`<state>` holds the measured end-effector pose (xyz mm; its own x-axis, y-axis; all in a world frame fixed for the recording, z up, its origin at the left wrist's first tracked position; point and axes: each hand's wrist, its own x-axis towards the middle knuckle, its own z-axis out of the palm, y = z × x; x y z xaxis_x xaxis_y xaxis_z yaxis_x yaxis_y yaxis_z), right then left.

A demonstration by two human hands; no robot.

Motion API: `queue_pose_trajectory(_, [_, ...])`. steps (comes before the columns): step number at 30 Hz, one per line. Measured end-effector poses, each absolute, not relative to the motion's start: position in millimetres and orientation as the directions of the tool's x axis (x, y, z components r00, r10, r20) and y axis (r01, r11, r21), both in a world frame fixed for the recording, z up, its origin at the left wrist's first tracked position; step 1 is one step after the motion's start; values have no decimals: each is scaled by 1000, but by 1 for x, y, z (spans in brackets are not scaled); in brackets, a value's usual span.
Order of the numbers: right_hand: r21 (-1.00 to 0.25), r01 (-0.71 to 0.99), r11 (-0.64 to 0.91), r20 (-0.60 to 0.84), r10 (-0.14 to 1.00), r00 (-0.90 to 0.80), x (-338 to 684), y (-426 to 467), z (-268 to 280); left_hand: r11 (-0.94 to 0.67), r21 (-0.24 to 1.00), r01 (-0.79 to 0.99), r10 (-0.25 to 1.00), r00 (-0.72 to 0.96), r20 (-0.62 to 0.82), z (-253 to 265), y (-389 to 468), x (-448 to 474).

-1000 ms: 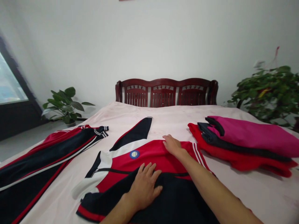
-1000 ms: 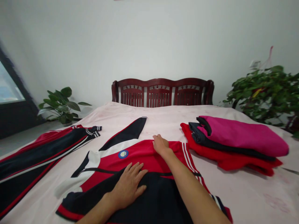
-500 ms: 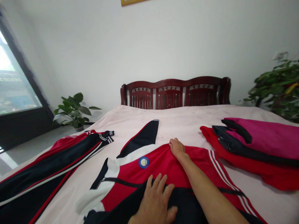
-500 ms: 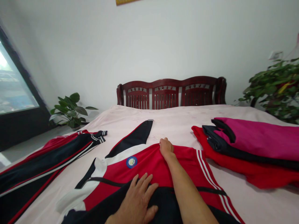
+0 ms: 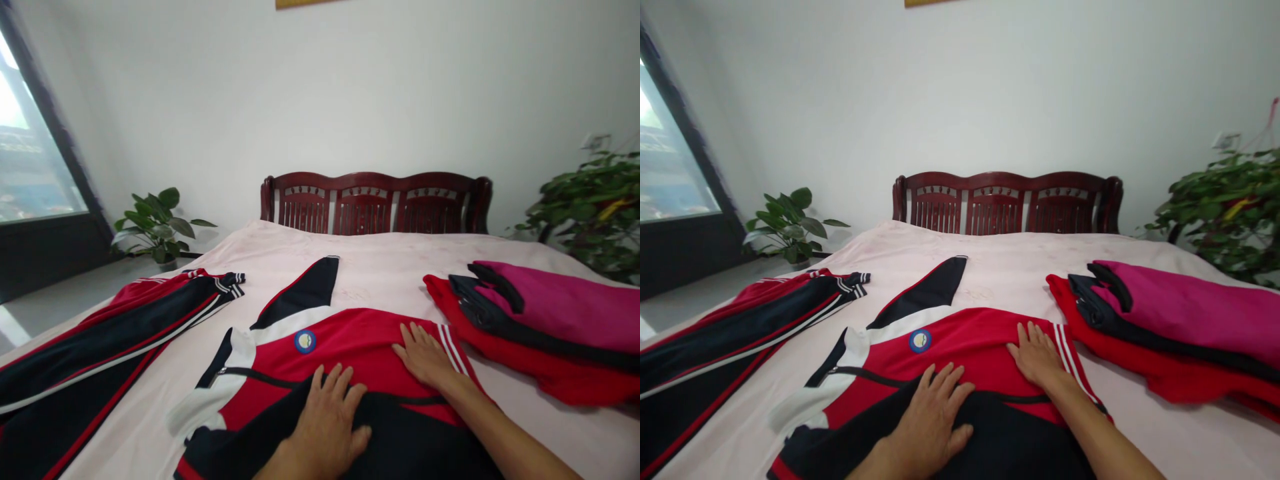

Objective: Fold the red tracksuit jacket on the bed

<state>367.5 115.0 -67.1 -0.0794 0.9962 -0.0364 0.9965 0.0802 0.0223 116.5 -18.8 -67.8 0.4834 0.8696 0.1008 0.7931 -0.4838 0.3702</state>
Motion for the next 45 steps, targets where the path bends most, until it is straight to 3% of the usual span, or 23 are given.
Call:
queue_pose_trajectory(6, [-3,1000,-12,-135,991,12,368,131,-53,-501,330,800,865,475,163,-71,-19,117])
queue_pose_trajectory(11, [-57,994,95,-156,982,-103,330,78,-33,-519,320,793,854,469,223,-71,-20,116])
queue_pose_trajectory(16, [-116,954,276,-24,959,-281,301,-7,-43,-481,232,846,863,408,299,-81,-20,115])
queue_pose_trajectory(23, [-103,960,262,145,958,-246,317,-37,-79,-518,106,849,839,479,258,-80,-30,80])
queue_pose_trajectory(31, [-87,960,266,150,956,-252,322,-34,-78,-371,4,929,896,357,264,-84,-51,11])
queue_pose_trajectory(35, [4,983,182,164,970,-180,343,-33,-78,-348,-6,937,888,332,318,-91,-55,-2])
queue_pose_trajectory(40, [160,987,19,250,966,-59,367,-33,-77,-329,108,938,909,284,305,-88,-55,-1])
queue_pose_trajectory(42, [176,984,3,251,967,-47,369,-32,-77,-321,275,907,933,251,259,-77,-57,-2])
queue_pose_trajectory(45, [179,984,-11,242,970,-33,367,-30,-78,-256,634,730,959,108,263,-54,-64,-11])
